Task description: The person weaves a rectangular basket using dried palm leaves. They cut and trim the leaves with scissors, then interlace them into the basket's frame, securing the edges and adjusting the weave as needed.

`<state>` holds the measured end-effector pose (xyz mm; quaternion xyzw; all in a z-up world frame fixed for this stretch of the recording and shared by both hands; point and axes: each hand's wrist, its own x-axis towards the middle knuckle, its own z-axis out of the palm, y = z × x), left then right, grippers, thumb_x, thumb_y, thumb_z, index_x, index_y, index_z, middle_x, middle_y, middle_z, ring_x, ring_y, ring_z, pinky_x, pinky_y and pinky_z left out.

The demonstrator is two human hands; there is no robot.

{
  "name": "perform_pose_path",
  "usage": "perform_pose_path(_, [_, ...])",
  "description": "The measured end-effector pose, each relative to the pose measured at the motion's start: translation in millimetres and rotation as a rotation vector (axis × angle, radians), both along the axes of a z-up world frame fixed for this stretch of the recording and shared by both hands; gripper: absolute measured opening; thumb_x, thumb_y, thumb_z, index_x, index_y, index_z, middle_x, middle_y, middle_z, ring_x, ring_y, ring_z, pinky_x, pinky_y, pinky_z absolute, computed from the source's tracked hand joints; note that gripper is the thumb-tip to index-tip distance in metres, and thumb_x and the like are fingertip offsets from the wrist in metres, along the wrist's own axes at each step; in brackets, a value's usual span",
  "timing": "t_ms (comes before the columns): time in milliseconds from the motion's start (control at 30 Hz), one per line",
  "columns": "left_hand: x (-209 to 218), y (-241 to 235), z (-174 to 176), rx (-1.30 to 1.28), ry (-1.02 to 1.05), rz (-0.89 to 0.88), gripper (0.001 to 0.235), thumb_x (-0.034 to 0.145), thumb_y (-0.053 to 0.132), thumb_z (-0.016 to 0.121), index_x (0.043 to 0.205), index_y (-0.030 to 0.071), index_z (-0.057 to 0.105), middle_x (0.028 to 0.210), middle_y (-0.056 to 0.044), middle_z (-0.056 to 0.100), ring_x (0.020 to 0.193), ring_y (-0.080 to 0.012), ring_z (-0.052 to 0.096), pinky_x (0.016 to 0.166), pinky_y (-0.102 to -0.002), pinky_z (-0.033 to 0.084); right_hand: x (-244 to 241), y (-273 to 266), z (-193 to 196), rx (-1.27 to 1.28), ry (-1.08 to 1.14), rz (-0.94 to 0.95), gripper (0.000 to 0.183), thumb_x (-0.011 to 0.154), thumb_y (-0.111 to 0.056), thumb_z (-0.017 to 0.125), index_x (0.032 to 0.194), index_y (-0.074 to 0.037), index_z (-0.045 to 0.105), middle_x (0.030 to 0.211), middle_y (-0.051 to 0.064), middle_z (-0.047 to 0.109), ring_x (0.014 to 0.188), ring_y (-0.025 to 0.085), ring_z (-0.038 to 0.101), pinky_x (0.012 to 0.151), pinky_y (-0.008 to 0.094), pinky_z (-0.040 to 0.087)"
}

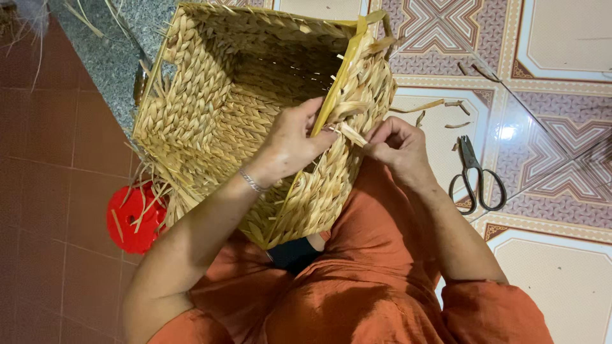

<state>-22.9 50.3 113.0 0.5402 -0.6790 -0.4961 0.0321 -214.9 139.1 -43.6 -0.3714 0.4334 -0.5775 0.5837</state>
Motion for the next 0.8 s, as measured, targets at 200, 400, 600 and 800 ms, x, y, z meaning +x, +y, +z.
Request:
perform_pose_path(200, [-0.9,1.9,-18.9,-0.155,0.038,0.004,0.029,0.089,0.008,0.071,0.117,0.004,0.066,0.085,-0.005,0.072,0.066,-0.0115,0.067,0.056,-0.028,0.057,-14.1,14.8,-6.5,0.071,-0.198,0.079,0.014,0.080,0.011,0.064,0.076,0.000,0.057,0.084,0.011,0.067,0.072,0.015,0.067,0.073,0.033,0.061])
perform_pose_path(400, [3.9,2.2,-36.0,-0.330,0.123,-0.011,0.025,0.088,0.001,0.068,0.113,0.004,0.069,0.087,-0.008,0.077,0.075,-0.0115,0.071,0.067,-0.029,0.057,-18.3,16.4,-14.5,0.082,-0.125,0.131,0.014,0.079,0.014,0.066,0.078,0.001,0.058,0.080,0.011,0.067,0.071,0.018,0.068,0.072,0.033,0.062])
perform_pose_path(600, [4.4,2.4,-35.0,-0.281,0.155,-0.002,0.032,0.085,0.006,0.073,0.117,0.005,0.068,0.088,-0.005,0.077,0.075,-0.0096,0.072,0.066,-0.027,0.059,-31.9,18.4,-29.0,0.149,-0.071,0.126,0.013,0.079,0.012,0.064,0.079,0.001,0.058,0.081,0.011,0.069,0.071,0.017,0.069,0.068,0.031,0.058])
perform_pose_path(800, [0.9,4.0,-29.6,-0.249,0.144,0.012,0.030,0.088,0.005,0.071,0.118,0.006,0.067,0.087,-0.004,0.077,0.071,-0.0079,0.071,0.059,-0.025,0.057,-30.8,33.0,-33.3,0.176,-0.111,0.150,0.013,0.078,0.013,0.063,0.077,0.000,0.060,0.078,0.011,0.067,0.068,0.017,0.067,0.069,0.032,0.060])
